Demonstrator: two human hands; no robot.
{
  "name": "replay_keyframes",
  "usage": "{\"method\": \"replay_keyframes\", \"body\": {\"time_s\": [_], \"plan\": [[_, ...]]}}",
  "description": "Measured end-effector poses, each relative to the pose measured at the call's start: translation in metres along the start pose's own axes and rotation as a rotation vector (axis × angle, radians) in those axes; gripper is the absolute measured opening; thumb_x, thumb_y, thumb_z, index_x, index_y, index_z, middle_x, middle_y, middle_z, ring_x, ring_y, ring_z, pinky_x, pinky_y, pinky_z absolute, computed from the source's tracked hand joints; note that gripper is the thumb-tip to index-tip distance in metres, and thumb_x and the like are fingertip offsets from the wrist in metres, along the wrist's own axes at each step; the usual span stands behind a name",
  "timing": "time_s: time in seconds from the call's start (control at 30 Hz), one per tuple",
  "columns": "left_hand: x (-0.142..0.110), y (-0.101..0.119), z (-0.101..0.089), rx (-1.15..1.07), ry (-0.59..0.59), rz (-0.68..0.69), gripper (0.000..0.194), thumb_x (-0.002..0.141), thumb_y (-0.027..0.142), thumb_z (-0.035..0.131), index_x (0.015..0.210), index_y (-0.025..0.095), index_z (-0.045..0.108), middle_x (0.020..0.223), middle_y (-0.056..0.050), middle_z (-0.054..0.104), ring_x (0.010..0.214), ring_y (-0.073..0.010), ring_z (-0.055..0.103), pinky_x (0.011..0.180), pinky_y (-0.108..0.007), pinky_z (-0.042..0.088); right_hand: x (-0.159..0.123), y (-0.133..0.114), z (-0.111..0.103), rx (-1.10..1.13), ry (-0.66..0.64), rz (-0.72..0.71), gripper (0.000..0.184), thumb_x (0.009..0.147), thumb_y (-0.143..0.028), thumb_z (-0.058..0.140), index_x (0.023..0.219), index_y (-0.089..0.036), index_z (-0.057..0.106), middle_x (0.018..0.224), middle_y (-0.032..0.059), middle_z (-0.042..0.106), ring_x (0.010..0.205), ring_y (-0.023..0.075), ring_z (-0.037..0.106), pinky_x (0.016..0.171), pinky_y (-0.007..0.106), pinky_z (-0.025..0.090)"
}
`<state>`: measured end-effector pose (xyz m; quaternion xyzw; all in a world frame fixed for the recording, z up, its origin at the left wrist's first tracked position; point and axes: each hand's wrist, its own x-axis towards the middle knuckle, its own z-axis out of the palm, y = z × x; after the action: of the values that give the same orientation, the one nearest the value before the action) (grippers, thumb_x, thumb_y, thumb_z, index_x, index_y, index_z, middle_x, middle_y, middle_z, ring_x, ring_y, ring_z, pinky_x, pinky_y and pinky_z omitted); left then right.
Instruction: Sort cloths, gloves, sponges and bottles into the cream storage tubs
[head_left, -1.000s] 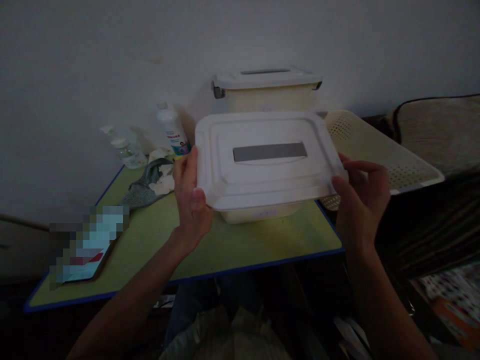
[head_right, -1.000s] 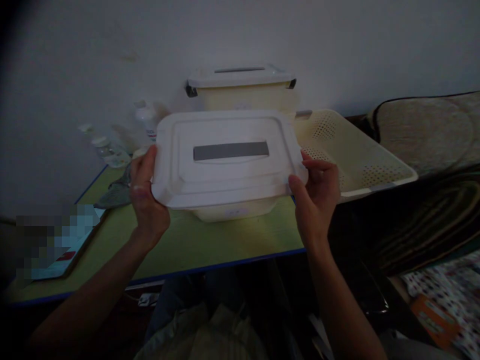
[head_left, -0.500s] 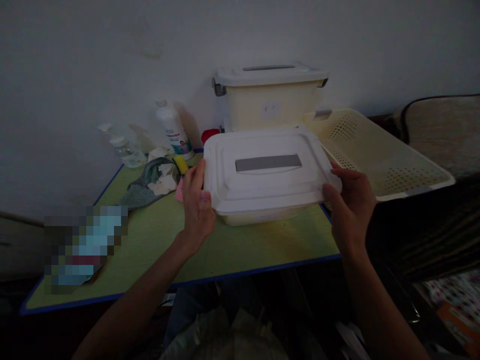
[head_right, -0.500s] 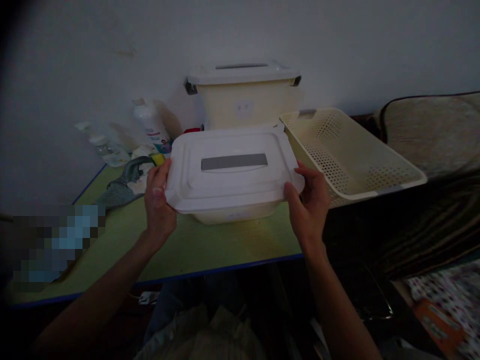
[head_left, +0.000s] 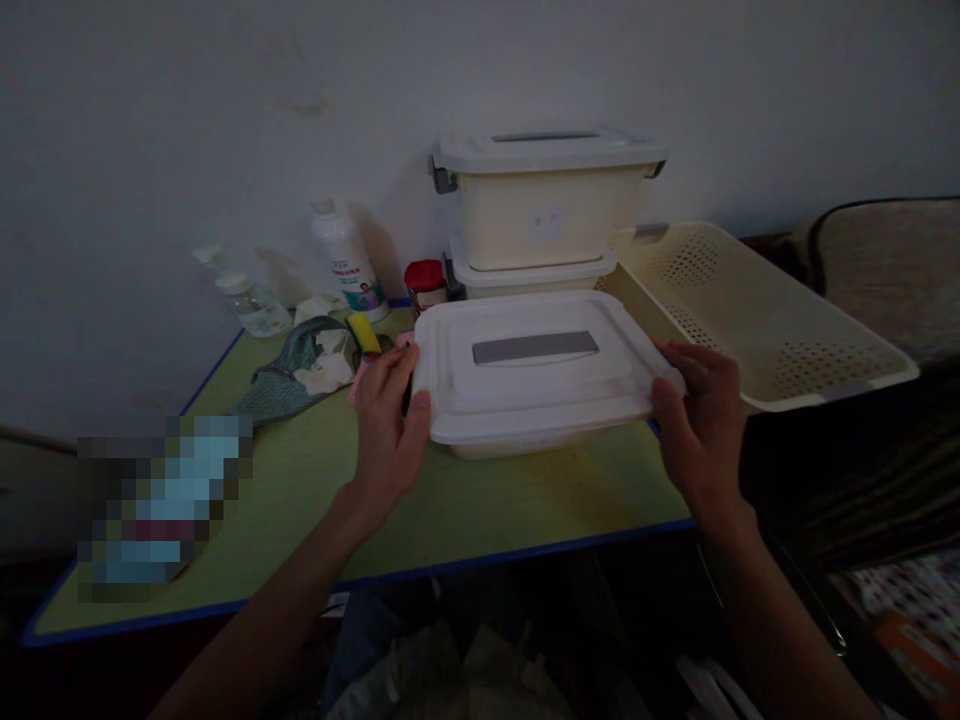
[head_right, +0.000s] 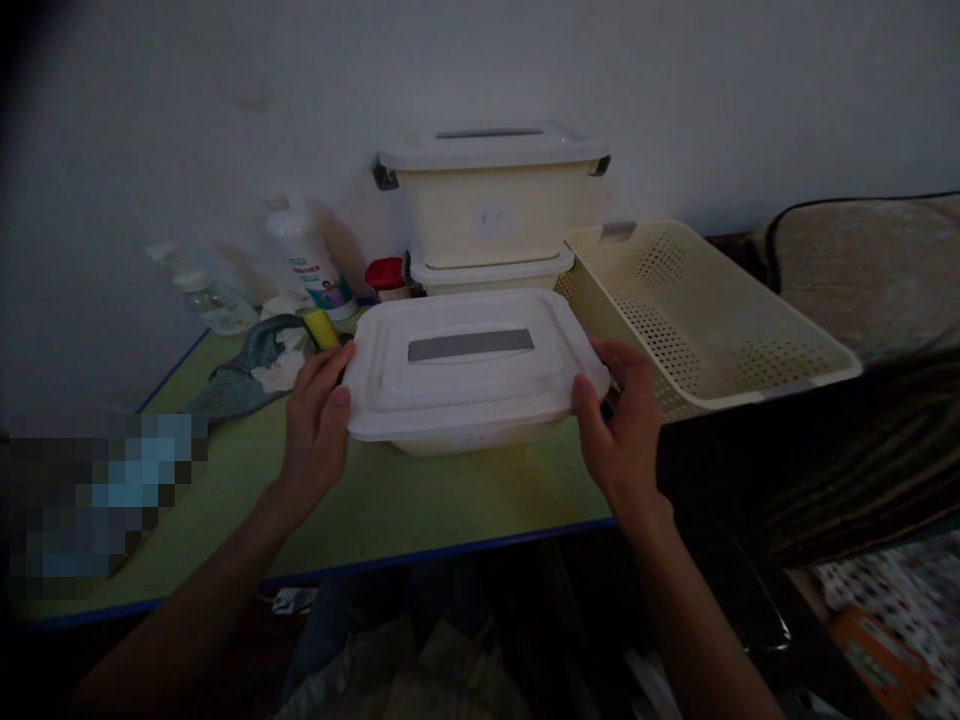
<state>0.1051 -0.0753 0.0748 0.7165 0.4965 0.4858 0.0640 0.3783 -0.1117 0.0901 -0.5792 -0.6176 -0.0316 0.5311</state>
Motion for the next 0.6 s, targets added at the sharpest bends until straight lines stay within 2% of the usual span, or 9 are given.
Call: {"method": "replay_keyframes", "body": {"time_s": [0.17, 0.27, 0.33, 0.43, 0.5, 0.6], "plan": [[0.018, 0.001, -0.022, 0.150, -0.142, 0.048, 0.045, 0.087, 0.046, 0.036, 0.120, 0.020, 0.054, 0.126, -0.011, 0.051, 0.120, -0.0273, 0.045, 0.103, -0.049, 0.033, 0.015, 0.003, -0.019, -0.075, -0.156, 0.014, 0.043, 0.080, -0.046, 0.054, 0.116, -0.022, 0.049, 0.118, 0.0152, 0.057, 0.107, 0.0302, 0.058, 0.070, 0.043, 0.057], [0.039, 0.007, -0.032, 0.188, -0.183, 0.083, 0.048, 0.086, 0.048, 0.036, 0.121, 0.019, 0.051, 0.129, -0.012, 0.048, 0.123, -0.0277, 0.043, 0.105, -0.048, 0.032, 0.035, -0.002, -0.029, -0.157, -0.205, -0.023, 0.053, 0.079, -0.051, 0.052, 0.120, -0.018, 0.048, 0.121, 0.0180, 0.055, 0.106, 0.0333, 0.058, 0.075, 0.047, 0.055], [0.056, 0.013, -0.034, 0.204, -0.252, 0.139, 0.053, 0.086, 0.051, 0.036, 0.124, 0.016, 0.049, 0.133, -0.013, 0.046, 0.126, -0.0280, 0.041, 0.107, -0.047, 0.030, 0.052, -0.008, -0.029, -0.193, -0.284, -0.053, 0.056, 0.081, -0.053, 0.047, 0.124, -0.017, 0.048, 0.123, 0.0180, 0.055, 0.101, 0.0331, 0.061, 0.081, 0.050, 0.053], [0.079, 0.024, -0.026, 0.213, -0.394, 0.237, 0.061, 0.085, 0.056, 0.036, 0.128, 0.013, 0.047, 0.137, -0.014, 0.044, 0.129, -0.0287, 0.038, 0.109, -0.047, 0.027, 0.079, -0.017, -0.018, -0.229, -0.455, -0.192, 0.060, 0.085, -0.052, 0.042, 0.128, -0.011, 0.047, 0.128, 0.0184, 0.054, 0.117, 0.0326, 0.052, 0.099, 0.050, 0.041], [0.088, 0.029, -0.016, 0.220, -0.472, 0.271, 0.066, 0.085, 0.060, 0.035, 0.132, 0.015, 0.043, 0.143, -0.014, 0.039, 0.134, -0.0303, 0.032, 0.110, -0.049, 0.024, 0.093, -0.017, -0.003, -0.255, -0.589, -0.263, 0.064, 0.086, -0.051, 0.040, 0.134, -0.009, 0.041, 0.137, 0.0186, 0.046, 0.128, 0.0312, 0.042, 0.106, 0.049, 0.033], [0.092, 0.031, 0.001, 0.288, -0.617, 0.261, 0.071, 0.083, 0.065, 0.034, 0.138, 0.020, 0.035, 0.150, -0.012, 0.028, 0.139, -0.0341, 0.020, 0.110, -0.056, 0.018, 0.105, -0.008, 0.019, -0.288, -0.731, -0.307, 0.067, 0.085, -0.054, 0.042, 0.140, -0.015, 0.035, 0.145, 0.0141, 0.036, 0.136, 0.0314, 0.028, 0.109, 0.054, 0.025]]}}
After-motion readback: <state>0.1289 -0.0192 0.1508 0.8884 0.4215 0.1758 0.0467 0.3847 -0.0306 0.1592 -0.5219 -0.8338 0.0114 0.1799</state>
